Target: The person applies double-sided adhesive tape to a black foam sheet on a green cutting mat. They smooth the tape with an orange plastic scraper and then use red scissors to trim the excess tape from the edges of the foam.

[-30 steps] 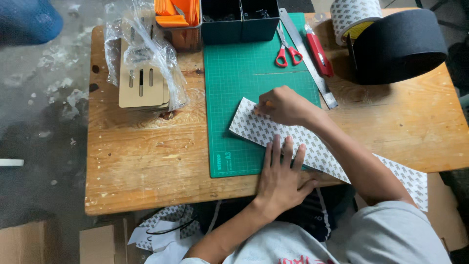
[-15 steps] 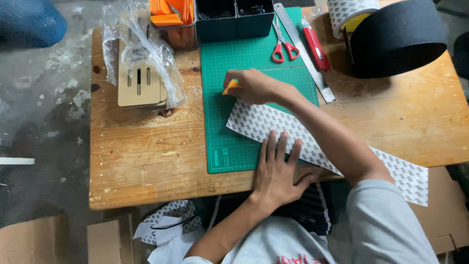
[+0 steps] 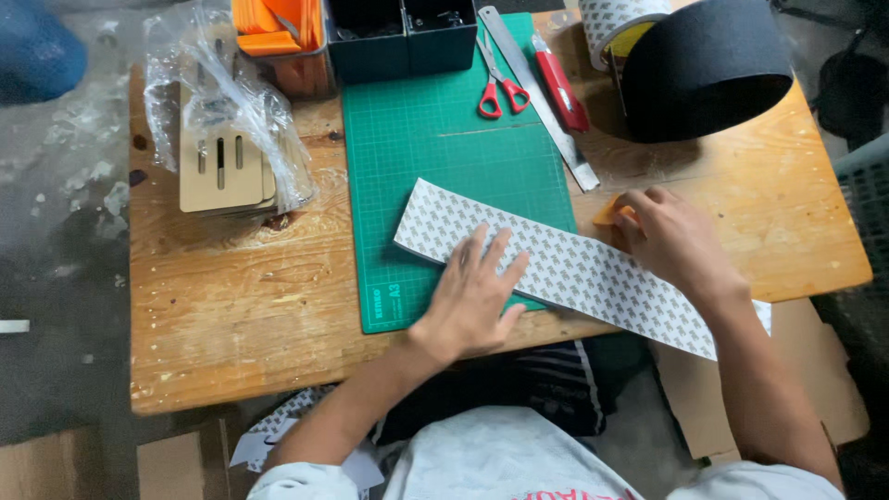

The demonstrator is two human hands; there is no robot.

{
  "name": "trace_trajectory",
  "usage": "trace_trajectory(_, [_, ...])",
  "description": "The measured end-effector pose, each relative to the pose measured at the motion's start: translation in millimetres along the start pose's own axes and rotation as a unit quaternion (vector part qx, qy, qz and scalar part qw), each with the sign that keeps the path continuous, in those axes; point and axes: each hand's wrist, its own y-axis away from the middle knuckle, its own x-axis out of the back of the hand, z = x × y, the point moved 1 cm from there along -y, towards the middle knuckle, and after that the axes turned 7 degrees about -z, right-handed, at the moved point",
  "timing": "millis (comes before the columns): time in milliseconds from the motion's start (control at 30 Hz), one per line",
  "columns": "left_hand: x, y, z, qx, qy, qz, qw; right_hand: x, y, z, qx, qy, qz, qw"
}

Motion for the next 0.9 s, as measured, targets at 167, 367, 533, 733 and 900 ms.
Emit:
trace_trajectory(167, [-1, -7, -23, -0.099, -0.040, -0.021, 0.994, -48, 13, 21, 0.111, 0.158, 0.340, 0.920])
trace_trajectory(367, [-3, -10, -32, -0.185, -0.117, 0.121, 0.968, -48, 61, -41, 0.238, 0.042, 0.212, 0.947])
trace_trajectory(533, [-1, -13, -32, -0.245, -0.159, 0.216, 0.932, -56, 61, -36, 0.264, 0.076, 0.191, 0.943])
trace_trajectory(733, [57, 0, -3, -0.249, -0.074, 0.412, 0.873, -1, 52, -35, 0.307, -0.064, 0.196, 0.929])
trace_trajectory(900, [68, 11, 30, -0.247, 0.172, 0.297, 0.906, 67, 18, -42, 0.343, -0.188, 0.172, 0.904])
